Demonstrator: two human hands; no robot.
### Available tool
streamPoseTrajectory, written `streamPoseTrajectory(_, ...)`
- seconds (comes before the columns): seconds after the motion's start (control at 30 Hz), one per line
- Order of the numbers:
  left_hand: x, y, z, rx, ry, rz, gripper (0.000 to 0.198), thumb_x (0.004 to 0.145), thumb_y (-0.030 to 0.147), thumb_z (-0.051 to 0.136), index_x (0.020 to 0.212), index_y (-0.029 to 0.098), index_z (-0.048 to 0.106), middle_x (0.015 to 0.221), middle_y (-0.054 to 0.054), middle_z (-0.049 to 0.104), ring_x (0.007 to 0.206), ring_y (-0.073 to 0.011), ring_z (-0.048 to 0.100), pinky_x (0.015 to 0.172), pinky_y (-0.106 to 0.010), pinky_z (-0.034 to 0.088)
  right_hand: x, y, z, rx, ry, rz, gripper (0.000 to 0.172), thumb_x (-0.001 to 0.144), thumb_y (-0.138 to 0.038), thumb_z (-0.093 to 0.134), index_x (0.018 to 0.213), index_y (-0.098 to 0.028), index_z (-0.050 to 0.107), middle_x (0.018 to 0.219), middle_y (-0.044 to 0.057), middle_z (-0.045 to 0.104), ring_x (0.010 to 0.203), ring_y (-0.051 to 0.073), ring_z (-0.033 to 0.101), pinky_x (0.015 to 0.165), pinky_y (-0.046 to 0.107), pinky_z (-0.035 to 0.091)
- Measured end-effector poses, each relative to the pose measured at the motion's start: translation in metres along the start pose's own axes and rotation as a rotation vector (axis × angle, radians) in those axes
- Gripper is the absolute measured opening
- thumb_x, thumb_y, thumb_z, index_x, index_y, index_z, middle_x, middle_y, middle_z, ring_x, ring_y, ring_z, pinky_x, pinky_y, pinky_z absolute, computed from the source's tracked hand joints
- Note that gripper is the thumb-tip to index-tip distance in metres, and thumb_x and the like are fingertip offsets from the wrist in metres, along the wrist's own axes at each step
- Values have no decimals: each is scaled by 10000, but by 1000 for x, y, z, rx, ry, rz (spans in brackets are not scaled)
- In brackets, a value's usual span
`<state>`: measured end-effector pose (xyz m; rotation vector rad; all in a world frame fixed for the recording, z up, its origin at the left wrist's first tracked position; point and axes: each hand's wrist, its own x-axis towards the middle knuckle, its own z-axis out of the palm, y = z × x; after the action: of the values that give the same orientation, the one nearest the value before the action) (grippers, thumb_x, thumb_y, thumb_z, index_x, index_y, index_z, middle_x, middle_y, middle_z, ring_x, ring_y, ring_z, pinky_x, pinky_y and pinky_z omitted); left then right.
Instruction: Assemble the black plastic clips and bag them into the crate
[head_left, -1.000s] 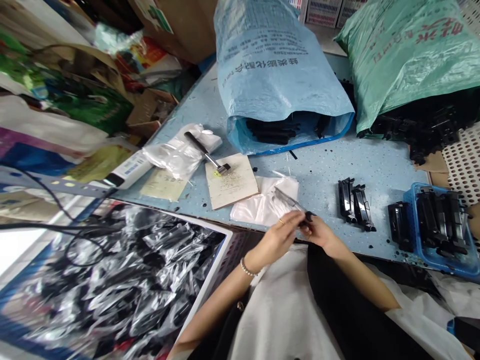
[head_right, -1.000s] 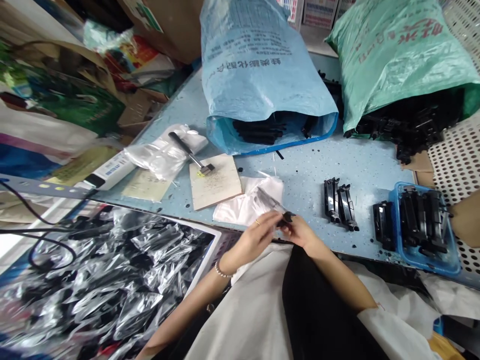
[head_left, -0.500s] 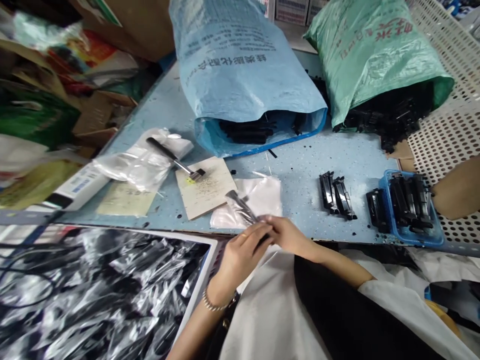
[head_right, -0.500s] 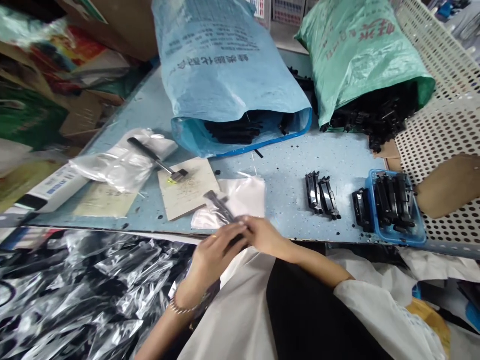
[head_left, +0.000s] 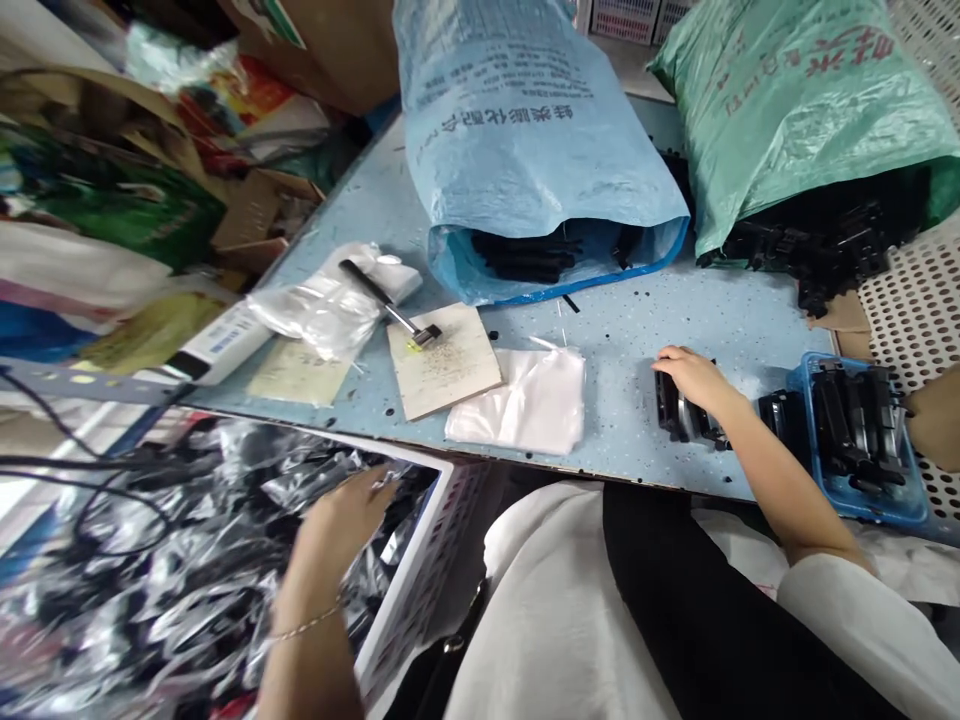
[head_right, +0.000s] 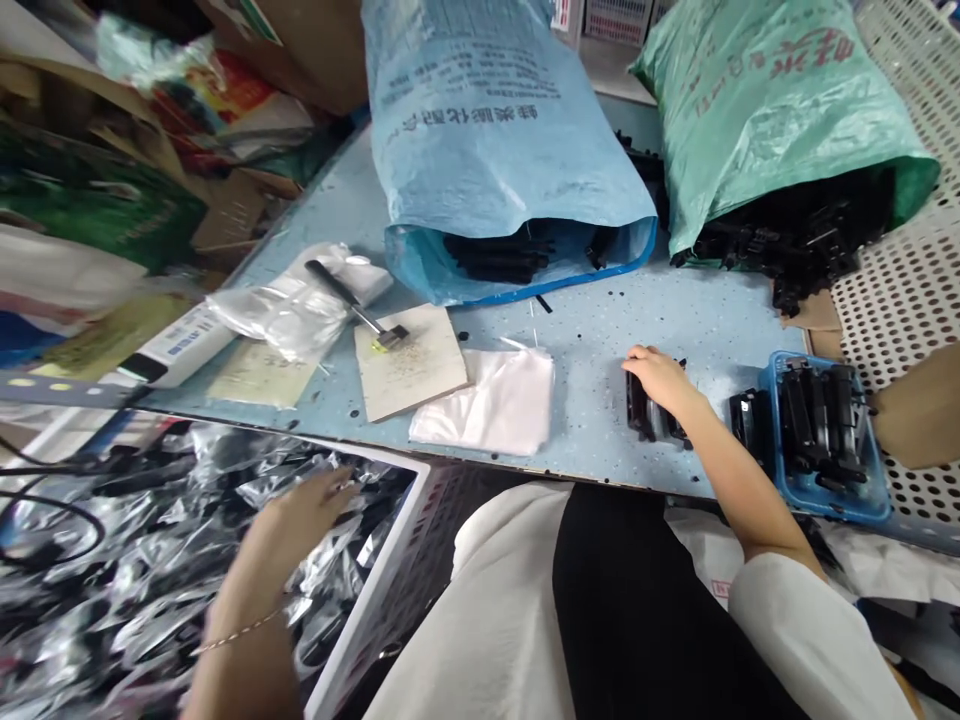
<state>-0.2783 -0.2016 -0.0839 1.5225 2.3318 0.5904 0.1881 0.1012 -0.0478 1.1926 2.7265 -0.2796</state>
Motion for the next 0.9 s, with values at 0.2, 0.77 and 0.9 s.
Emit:
streamPoseTrajectory(0.2,54,175,98,-265,-10,298,141,931,290,596,918,174,676,992,-123,712,936,-251,693,862,-385,580,-12,-21,-9,151,-80,-131,309,901,-123,556,1103,-222,770,1176,98,718,984,247,652,803,350,495)
streamPoseTrajectory(0.77,90,169,119,-504,-127,145,198,874,104,510,925,176,687,859,-48,748,809,-185,714,791,-331,594,-53,-124,72,2107,-344,584,271,577,-237,896,699,-161,666,632,31,664,649,182,691,479,211,442)
streamPoseTrajectory(0.9,75,164,110,-345,0,472,405,938,74,420,1231,159,687,1294,-141,694,1231,-251,654,1081,-451,543,-52,-127,85,2172,-390,646,181,667,-164,818,788,-157,684,707,50,686,603,147,652,396,181,386)
